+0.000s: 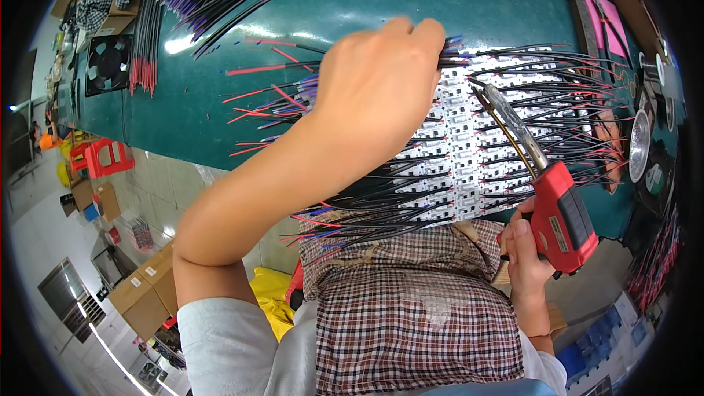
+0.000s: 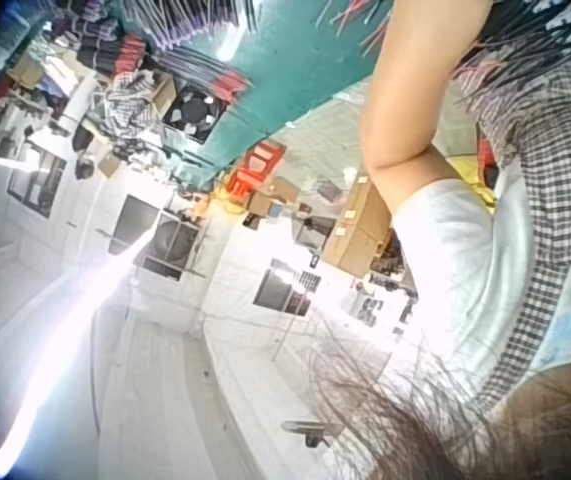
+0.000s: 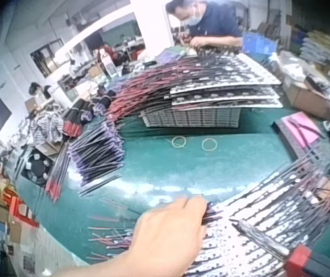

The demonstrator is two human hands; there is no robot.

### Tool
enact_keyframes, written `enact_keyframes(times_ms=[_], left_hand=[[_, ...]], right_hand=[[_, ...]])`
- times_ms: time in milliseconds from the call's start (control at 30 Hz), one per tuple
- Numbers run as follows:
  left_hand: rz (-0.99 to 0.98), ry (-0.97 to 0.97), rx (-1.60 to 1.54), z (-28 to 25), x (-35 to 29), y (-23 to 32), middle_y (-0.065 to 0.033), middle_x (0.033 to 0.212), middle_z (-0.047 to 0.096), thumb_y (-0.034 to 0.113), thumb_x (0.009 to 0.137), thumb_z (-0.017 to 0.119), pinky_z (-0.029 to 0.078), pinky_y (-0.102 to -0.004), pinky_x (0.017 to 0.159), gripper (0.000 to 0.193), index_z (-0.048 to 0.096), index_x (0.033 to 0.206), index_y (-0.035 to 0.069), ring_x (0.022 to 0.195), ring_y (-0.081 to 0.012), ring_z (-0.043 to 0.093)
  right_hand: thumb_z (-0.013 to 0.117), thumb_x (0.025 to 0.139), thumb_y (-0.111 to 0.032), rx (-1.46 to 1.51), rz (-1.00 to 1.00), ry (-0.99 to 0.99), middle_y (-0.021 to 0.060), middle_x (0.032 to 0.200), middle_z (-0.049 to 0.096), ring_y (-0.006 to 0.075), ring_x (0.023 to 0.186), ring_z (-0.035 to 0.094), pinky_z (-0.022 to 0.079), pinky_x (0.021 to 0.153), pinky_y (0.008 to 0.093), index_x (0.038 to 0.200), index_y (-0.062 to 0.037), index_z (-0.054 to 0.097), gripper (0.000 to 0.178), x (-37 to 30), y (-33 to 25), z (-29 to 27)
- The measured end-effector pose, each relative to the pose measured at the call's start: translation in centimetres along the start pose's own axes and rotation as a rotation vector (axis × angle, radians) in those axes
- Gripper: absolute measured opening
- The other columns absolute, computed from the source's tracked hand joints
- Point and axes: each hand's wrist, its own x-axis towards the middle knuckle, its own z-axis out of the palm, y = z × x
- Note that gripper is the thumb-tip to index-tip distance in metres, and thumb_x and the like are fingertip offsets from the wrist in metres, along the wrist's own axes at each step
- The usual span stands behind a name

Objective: The person holds bundles of wires connected to circuit board strips by hand and applies a handheld soldering tool across the wire ends.

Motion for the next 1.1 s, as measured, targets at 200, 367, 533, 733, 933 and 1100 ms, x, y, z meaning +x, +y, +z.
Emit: enact_keyframes(times_ms=[200, 367, 533, 733, 933, 1100], left_hand=[[-0.007, 0.074, -0.196, -1.0, -1.1, 0.4, -0.0146, 0.081, 0.065, 0.006, 0.081, 0.064, 0.048, -0.0422, 0.064, 0.018, 0.061, 0.099, 0.005, 0.073, -0.0345, 0.063], [-0.058, -0.068, -0.247, 0.7, -2.1, 0.6, -0.0140, 0.069, 0.065, 0.010, 0.076, 0.070, 0.049, -0.0390, 0.058, 0.018, 0.063, 0.092, 0.004, 0.061, -0.0314, 0.063], [0.003, -0.005, -0.169, 1.7, -2.2, 0.3, -0.0150, 0.070, 0.065, 0.012, 0.075, 0.072, 0.050, -0.0411, 0.059, 0.018, 0.064, 0.087, 0.001, 0.064, -0.0319, 0.065], [-0.016, -0.043, -0.159, 1.7, -2.3, 0.6, -0.0156, 0.070, 0.065, 0.012, 0.072, 0.074, 0.051, -0.0414, 0.060, 0.019, 0.064, 0.084, 0.001, 0.066, -0.0330, 0.065], [0.027, -0.041, -0.137, 1.9, -2.2, 0.7, -0.0147, 0.070, 0.064, 0.010, 0.068, 0.076, 0.051, -0.0414, 0.060, 0.020, 0.062, 0.079, 0.001, 0.066, -0.0330, 0.065], [0.032, -0.041, -0.118, 1.7, -2.1, 0.8, -0.0144, 0.071, 0.064, 0.011, 0.068, 0.077, 0.051, -0.0417, 0.062, 0.021, 0.062, 0.078, 0.001, 0.067, -0.0330, 0.065]], right_hand=[[0.059, 0.090, -0.002, 0.003, 0.006, -0.052, 0.0059, 0.070, 0.053, 0.0041, 0.042, 0.033, 0.034, 0.044, 0.0218, 0.113, 0.0036, 0.052, 0.025, -0.6, -0.3, -0.6], [0.063, 0.090, -0.007, -0.257, -0.060, -0.096, 0.0039, 0.074, 0.055, 0.0056, 0.051, 0.044, 0.037, 0.047, 0.0215, 0.116, 0.0012, 0.054, 0.029, -1.0, 0.3, -1.1], [0.065, 0.088, -0.001, -0.244, 0.160, -0.089, 0.0064, 0.092, 0.063, 0.0126, 0.080, 0.058, 0.047, 0.070, 0.0284, 0.110, -0.0003, 0.063, 0.022, -1.8, 0.6, -1.7], [0.066, 0.088, -0.002, -0.334, 0.033, -0.185, 0.0061, 0.081, 0.064, 0.0150, 0.070, 0.060, 0.048, 0.063, 0.0325, 0.094, -0.0001, 0.063, 0.008, -0.7, 0.6, -1.3], [0.066, 0.089, -0.005, -0.285, 0.060, -0.127, 0.0065, 0.083, 0.064, 0.0151, 0.073, 0.060, 0.048, 0.066, 0.0324, 0.099, -0.0001, 0.063, 0.011, -0.6, 0.3, -0.5], [0.065, 0.091, -0.006, -0.244, 0.050, -0.197, 0.0050, 0.087, 0.063, 0.0140, 0.076, 0.058, 0.047, 0.067, 0.0313, 0.102, 0.0001, 0.063, 0.013, -0.2, -0.2, -0.6]])
